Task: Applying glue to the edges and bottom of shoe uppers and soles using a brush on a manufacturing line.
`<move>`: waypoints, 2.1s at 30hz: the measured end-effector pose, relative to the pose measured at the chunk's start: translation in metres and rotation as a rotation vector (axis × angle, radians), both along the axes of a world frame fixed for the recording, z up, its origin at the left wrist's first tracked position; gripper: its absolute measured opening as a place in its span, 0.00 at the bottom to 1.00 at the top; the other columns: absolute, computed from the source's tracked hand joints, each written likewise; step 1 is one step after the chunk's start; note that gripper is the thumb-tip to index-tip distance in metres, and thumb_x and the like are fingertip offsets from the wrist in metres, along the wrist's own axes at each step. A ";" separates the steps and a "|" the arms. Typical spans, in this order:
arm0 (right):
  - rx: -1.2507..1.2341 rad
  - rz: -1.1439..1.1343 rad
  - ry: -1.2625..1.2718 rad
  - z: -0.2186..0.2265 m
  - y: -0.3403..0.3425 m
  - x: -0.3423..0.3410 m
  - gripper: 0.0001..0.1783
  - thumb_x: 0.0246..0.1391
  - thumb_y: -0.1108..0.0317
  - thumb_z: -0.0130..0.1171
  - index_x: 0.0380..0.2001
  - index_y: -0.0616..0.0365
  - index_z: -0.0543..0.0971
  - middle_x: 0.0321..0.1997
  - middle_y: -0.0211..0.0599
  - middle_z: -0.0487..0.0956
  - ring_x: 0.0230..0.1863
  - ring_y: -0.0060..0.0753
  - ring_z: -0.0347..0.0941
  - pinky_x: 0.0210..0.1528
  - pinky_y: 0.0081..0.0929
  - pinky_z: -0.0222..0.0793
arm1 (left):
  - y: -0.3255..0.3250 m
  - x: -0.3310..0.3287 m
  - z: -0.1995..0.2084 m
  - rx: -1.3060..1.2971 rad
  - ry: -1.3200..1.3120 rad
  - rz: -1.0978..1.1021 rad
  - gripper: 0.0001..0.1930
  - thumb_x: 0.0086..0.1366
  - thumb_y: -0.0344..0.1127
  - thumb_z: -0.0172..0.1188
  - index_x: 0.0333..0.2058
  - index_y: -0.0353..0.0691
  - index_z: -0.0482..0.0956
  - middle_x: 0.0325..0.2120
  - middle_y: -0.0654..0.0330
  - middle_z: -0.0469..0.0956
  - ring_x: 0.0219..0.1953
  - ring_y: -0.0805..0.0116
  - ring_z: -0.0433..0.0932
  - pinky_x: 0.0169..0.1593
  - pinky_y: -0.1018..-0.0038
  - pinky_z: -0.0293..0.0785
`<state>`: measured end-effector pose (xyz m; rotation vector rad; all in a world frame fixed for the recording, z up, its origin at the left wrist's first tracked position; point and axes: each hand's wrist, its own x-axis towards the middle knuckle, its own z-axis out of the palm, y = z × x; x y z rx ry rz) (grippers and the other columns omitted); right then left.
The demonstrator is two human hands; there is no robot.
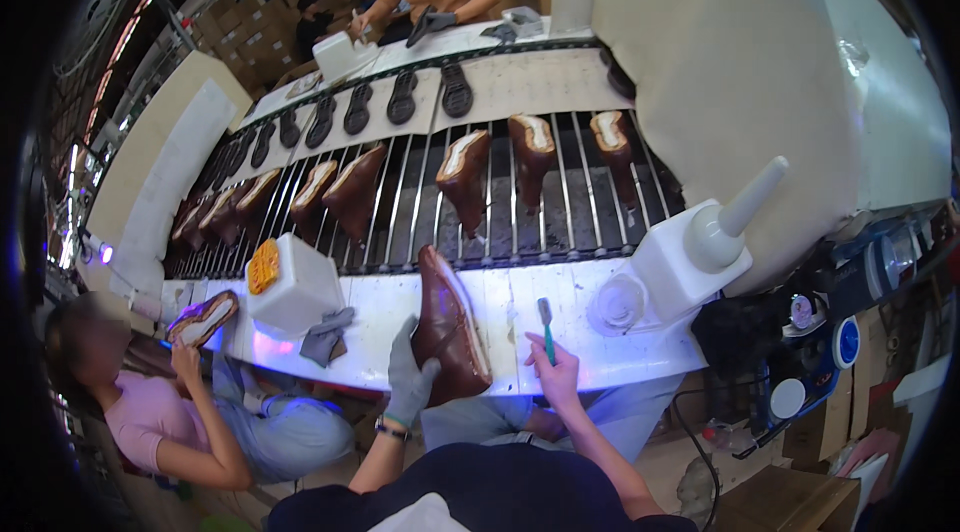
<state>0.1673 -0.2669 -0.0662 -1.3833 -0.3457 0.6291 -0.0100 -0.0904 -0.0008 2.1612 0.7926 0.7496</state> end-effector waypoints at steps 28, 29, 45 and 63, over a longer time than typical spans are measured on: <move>0.004 0.022 0.001 0.005 -0.001 0.000 0.14 0.64 0.71 0.53 0.49 0.66 0.80 0.22 0.28 0.77 0.18 0.11 0.60 0.20 0.12 0.54 | 0.027 -0.031 0.021 0.052 0.082 0.342 0.33 0.53 0.42 0.71 0.57 0.39 0.71 0.39 0.45 0.82 0.41 0.49 0.82 0.43 0.63 0.78; 0.002 0.026 -0.020 0.005 0.000 0.001 0.14 0.64 0.70 0.53 0.48 0.66 0.80 0.22 0.27 0.76 0.18 0.11 0.60 0.20 0.13 0.54 | 0.030 -0.032 0.020 -0.012 0.062 0.369 0.31 0.53 0.41 0.71 0.55 0.38 0.73 0.38 0.46 0.82 0.40 0.50 0.83 0.42 0.63 0.78; -0.060 0.037 -0.033 0.008 0.003 0.001 0.13 0.65 0.72 0.53 0.48 0.65 0.80 0.22 0.27 0.76 0.18 0.11 0.61 0.21 0.14 0.56 | 0.154 0.053 0.021 -0.058 -0.597 0.552 0.24 0.57 0.43 0.69 0.45 0.30 0.78 0.35 0.52 0.83 0.38 0.66 0.81 0.43 0.68 0.74; -0.142 -0.001 -0.036 0.013 0.007 -0.003 0.12 0.65 0.72 0.52 0.47 0.65 0.80 0.22 0.27 0.75 0.18 0.11 0.60 0.21 0.14 0.54 | 0.292 0.146 -0.085 -0.278 -0.443 0.435 0.23 0.51 0.43 0.73 0.34 0.28 0.78 0.29 0.49 0.82 0.32 0.56 0.81 0.40 0.64 0.74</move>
